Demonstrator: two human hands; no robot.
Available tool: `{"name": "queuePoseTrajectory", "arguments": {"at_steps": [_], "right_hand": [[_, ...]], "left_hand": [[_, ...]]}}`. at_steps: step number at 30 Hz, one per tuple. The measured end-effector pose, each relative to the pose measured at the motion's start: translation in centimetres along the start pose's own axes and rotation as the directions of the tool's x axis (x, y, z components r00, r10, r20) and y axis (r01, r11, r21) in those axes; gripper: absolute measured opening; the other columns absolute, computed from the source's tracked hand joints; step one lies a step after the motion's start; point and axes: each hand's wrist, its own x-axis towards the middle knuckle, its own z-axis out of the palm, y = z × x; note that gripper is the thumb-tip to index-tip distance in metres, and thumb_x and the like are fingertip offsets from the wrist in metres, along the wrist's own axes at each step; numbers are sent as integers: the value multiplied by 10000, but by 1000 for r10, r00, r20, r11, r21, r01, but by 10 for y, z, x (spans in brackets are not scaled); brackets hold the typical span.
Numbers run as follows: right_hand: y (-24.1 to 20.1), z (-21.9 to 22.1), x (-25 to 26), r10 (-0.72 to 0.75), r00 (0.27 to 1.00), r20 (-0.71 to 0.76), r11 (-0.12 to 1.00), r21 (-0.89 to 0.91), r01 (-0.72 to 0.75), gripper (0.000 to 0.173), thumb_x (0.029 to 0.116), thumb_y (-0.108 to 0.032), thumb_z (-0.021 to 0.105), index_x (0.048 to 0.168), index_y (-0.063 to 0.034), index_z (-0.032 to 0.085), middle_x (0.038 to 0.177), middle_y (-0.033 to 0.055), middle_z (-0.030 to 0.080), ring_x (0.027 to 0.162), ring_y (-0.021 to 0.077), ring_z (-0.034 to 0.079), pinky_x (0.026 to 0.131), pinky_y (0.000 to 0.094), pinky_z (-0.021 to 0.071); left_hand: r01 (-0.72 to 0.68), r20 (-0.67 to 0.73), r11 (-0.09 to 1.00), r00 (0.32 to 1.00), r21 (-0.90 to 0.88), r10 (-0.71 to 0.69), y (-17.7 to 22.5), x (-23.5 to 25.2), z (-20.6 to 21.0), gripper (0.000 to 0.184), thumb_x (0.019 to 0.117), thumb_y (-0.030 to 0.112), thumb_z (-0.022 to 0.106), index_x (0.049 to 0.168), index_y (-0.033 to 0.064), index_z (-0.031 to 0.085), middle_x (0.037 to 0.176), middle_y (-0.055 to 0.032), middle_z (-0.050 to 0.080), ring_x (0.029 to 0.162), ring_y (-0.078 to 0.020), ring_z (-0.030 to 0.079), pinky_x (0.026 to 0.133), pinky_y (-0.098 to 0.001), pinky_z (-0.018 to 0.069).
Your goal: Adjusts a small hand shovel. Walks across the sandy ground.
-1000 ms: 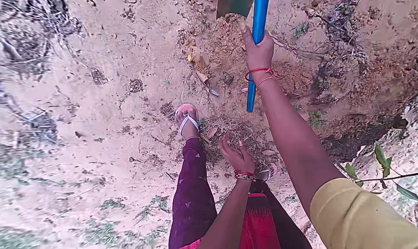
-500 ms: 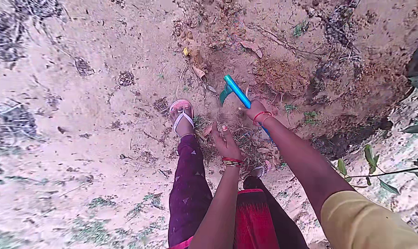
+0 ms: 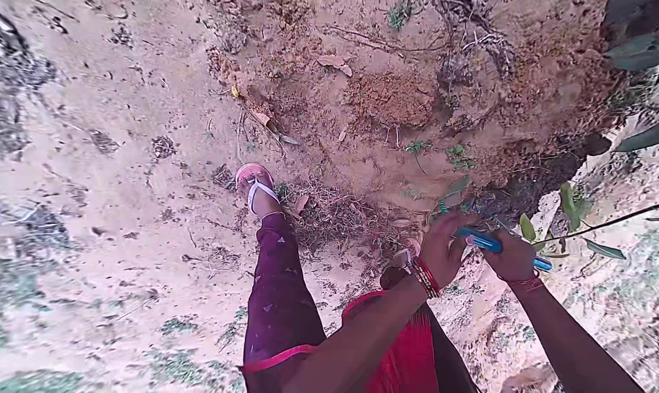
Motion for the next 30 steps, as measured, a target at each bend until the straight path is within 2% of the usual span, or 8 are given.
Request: {"name": "queuePoseTrajectory", "arguments": {"at_steps": [4,6,8,12,16,20,24,30], "right_hand": [[30,-23,-24,532,843,-82,808,346,-477,274,847,-72,657,897,198,658,833,237,712,788,205,704,811,312,569],[48,8,-29,514,817,-261,807,470,-358,238,876,-44,629,897,188,677,792,165,728,760,56,702,787,175,549],[61,63,-29,269,811,-519,918,393,-53,287,871,-114,677,858,172,671,718,191,685,675,130,689,684,230,546],[-43,55,33,32,995,-92,856,517,20,320,829,-166,731,992,104,678,817,202,718,709,281,707,656,439,578],[-148,121,127,-301,911,-280,853,349,389,424,960,-443,681,1103,-45,710,796,127,710,606,280,688,486,429,534],[-218,107,199,-273,918,288,939,286,189,437,1083,-355,524,1390,-48,573,1035,225,714,943,421,721,755,560,562],[-210,169,221,-81,791,606,963,253,-96,489,1093,-343,508,1495,-76,434,1212,230,697,1139,424,684,909,613,535],[-191,153,199,79,797,599,968,144,-203,418,1101,-310,471,1463,-102,466,1128,199,725,1060,398,717,829,574,563]], "left_hand": [[-49,470,989,883,138,-21,35,18,85,351,966,-86,553,1310,-140,598,1383,-328,578,1275,-443,597,1074,-486,477],[-109,462,986,886,127,38,34,31,94,332,954,-87,569,1277,-138,626,1344,-317,613,1240,-434,625,1053,-481,493],[-164,334,980,935,110,119,30,32,74,292,950,-83,575,1225,-137,658,1269,-302,657,1152,-395,675,993,-471,532],[-379,-87,903,911,202,402,24,29,-34,229,982,-9,582,1159,-141,640,1226,-207,663,1102,-162,675,957,-291,558],[-224,-444,940,837,256,320,41,49,-172,192,1006,40,575,1196,64,559,1118,62,700,976,-95,716,878,-330,628],[-28,-655,992,749,119,100,17,102,-259,182,1058,42,488,1237,23,512,1055,-20,681,907,-139,717,827,-337,627],[221,-617,969,779,108,-109,-69,157,-280,328,1070,106,503,1369,-27,507,1080,-81,626,871,-107,674,799,-299,600],[317,-580,942,791,112,-197,-88,176,-250,282,1078,107,487,1323,-16,551,1063,-89,623,861,-109,666,804,-305,595]]}}
